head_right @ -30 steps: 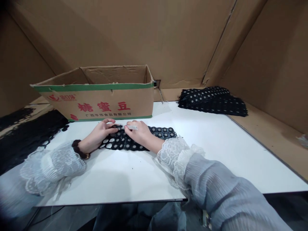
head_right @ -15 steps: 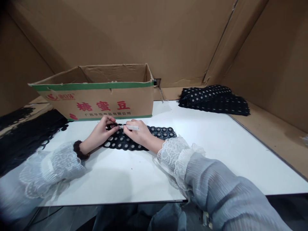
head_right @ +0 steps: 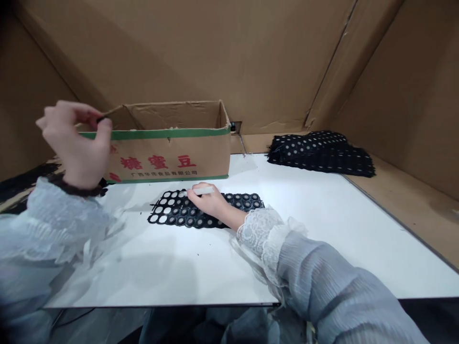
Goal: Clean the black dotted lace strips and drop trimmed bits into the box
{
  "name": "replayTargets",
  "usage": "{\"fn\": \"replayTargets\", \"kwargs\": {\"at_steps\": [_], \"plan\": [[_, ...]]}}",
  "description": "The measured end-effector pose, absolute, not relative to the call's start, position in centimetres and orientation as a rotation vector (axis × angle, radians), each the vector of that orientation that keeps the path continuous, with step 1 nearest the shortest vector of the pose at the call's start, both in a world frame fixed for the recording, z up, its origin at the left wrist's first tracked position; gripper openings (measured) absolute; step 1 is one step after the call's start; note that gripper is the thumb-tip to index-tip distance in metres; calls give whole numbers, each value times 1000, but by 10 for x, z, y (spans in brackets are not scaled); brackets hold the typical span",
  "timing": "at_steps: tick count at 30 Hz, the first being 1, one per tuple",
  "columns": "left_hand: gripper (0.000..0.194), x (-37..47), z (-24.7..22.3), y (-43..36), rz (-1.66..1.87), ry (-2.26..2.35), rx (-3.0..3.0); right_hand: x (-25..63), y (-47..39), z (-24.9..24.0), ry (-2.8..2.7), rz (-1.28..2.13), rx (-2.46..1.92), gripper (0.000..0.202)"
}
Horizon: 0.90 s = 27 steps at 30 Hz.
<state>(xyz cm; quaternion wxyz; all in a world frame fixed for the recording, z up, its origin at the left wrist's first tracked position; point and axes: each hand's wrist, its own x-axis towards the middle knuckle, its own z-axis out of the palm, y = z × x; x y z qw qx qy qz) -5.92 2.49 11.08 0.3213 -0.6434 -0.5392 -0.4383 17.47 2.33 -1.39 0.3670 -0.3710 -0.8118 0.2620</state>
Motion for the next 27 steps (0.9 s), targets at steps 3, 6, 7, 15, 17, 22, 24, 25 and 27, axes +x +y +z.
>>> {"fn": "replayTargets", "kwargs": {"at_steps": [3, 6, 7, 15, 17, 22, 24, 25, 27], "plan": [[18, -57, 126, 51, -1108, -1593, -1722, 178, 23, -8, -2085, 726, -944, 34], [26, -51, 113, 58, -1047, -1652, -1779, 180, 22, -4, -2099, 792, -958, 34], [28, -48, 102, 53, -1039, -1598, -1794, 180, 22, -3, -2107, 803, -956, 34], [30, -27, 3, 4, -573, -1488, -2788, 178, 21, -2, -2109, 828, -977, 34], [28, -25, 0, 4, -677, -1593, -2934, 177, 20, -1, -2101, 839, -988, 34], [24, -16, 6, -1, -1262, -2146, -3038, 177, 19, -1, -2038, 868, -990, 33], [35, -12, 5, -6, -1593, -2311, -2931, 177, 20, -2, -2026, 859, -975, 34], [40, -10, 4, -8, -1722, -2357, -2870, 177, 21, -2, -2023, 854, -975, 34], [45, -7, 2, -10, -1879, -2387, -2786, 177, 21, -3, -2019, 849, -991, 35]]}}
